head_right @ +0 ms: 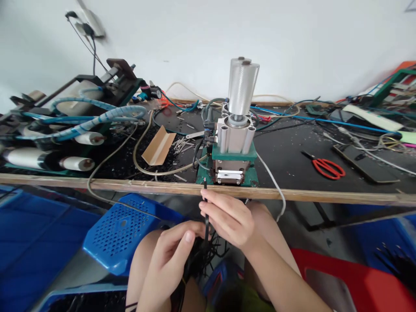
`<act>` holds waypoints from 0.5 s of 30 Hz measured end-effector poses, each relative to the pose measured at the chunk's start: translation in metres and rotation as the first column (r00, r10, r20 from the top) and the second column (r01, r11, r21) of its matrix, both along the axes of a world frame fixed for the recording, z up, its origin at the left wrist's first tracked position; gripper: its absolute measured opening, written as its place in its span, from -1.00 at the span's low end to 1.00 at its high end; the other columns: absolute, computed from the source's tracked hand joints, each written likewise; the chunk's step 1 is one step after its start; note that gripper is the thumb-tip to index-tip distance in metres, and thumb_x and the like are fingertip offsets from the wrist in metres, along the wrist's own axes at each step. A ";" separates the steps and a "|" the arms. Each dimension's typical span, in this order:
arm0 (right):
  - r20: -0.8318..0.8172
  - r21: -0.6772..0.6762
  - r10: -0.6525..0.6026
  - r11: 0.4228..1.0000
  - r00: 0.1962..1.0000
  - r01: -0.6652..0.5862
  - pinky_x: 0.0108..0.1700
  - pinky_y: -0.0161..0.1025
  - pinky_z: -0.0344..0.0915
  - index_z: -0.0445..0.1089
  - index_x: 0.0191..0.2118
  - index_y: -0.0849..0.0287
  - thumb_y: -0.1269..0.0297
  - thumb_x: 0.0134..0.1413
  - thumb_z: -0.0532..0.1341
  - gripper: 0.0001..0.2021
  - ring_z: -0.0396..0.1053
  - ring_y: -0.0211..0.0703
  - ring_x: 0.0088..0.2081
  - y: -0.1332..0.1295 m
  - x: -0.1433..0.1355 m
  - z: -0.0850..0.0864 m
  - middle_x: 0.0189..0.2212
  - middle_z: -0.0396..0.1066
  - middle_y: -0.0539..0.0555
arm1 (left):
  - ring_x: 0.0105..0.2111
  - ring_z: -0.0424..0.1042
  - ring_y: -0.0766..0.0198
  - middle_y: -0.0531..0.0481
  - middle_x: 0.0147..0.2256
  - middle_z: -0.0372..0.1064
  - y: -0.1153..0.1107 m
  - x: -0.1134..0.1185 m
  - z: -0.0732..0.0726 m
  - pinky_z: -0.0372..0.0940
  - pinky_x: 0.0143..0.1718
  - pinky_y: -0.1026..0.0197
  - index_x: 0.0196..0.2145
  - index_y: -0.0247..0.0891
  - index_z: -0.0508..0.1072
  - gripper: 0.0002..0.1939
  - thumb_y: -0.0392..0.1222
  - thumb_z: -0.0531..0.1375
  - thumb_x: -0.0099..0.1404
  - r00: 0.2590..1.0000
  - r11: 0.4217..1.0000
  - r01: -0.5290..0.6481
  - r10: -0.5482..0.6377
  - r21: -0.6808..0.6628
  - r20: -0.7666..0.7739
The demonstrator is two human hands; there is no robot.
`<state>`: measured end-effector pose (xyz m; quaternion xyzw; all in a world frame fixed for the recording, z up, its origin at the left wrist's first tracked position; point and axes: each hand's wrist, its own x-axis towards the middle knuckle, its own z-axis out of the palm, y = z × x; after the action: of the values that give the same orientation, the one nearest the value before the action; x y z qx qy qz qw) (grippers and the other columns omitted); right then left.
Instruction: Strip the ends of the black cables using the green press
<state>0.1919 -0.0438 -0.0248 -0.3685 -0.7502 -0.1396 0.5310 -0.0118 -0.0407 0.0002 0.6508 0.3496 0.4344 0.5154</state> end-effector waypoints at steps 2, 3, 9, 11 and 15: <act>-0.038 0.000 0.026 1.000 0.999 -0.026 0.12 -0.19 0.75 0.58 0.23 0.22 0.56 0.40 0.33 -0.64 0.74 -0.05 0.09 -0.004 0.000 0.004 0.14 0.71 0.27 | -0.35 0.64 0.07 -0.15 -0.37 0.67 0.001 0.002 -0.002 0.50 -0.23 0.17 -0.23 -0.20 0.79 -0.57 0.15 0.29 0.59 0.997 0.996 -0.060 0.062 -0.065 0.038; -0.045 0.006 0.062 0.998 0.997 -0.062 0.14 -0.21 0.73 0.60 0.18 0.23 0.54 0.43 0.32 -0.70 0.74 -0.08 0.08 -0.006 -0.003 0.005 0.09 0.73 0.26 | -0.39 0.59 0.09 -0.13 -0.41 0.63 0.002 0.004 -0.002 0.48 -0.27 0.18 -0.22 -0.19 0.78 -0.58 0.17 0.31 0.57 0.992 0.989 -0.090 0.099 -0.115 0.073; -0.096 -0.074 0.368 0.924 0.925 -0.375 0.29 -0.29 0.63 0.61 0.03 0.33 0.42 0.58 0.22 -0.81 0.66 -0.17 0.23 -0.017 -0.027 -0.009 0.04 0.74 0.22 | -0.57 0.26 0.33 0.03 -0.51 0.37 0.001 0.011 -0.004 0.18 -0.56 0.31 -0.45 -0.22 0.57 -0.56 0.17 0.52 0.34 0.904 0.840 -0.206 0.360 -0.502 0.231; -0.113 -0.077 0.404 0.907 0.908 -0.414 0.28 -0.26 0.65 0.59 0.07 0.34 0.42 0.60 0.19 -0.79 0.64 -0.15 0.26 -0.019 -0.028 -0.014 0.08 0.73 0.22 | -0.61 0.14 0.39 0.07 -0.55 0.28 0.000 0.012 -0.005 0.05 -0.63 0.34 -0.47 -0.22 0.52 -0.54 0.15 0.55 0.29 0.892 0.785 -0.188 0.388 -0.591 0.231; -0.130 -0.272 0.416 0.858 0.900 -0.436 0.34 -0.34 0.57 0.54 0.19 0.24 0.42 0.64 0.16 -0.76 0.62 -0.22 0.29 -0.026 -0.018 -0.008 0.19 0.69 0.10 | -0.62 0.04 0.44 0.10 -0.58 0.18 -0.001 0.012 -0.006 -0.02 -0.63 0.38 -0.51 -0.25 0.47 -0.48 0.17 0.59 0.19 0.878 0.684 -0.157 0.427 -0.713 0.216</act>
<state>0.1742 -0.0694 -0.0328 -0.2729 -0.8072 0.1068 0.5125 -0.0003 -0.0419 -0.0059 0.2601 0.4816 0.4682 0.6937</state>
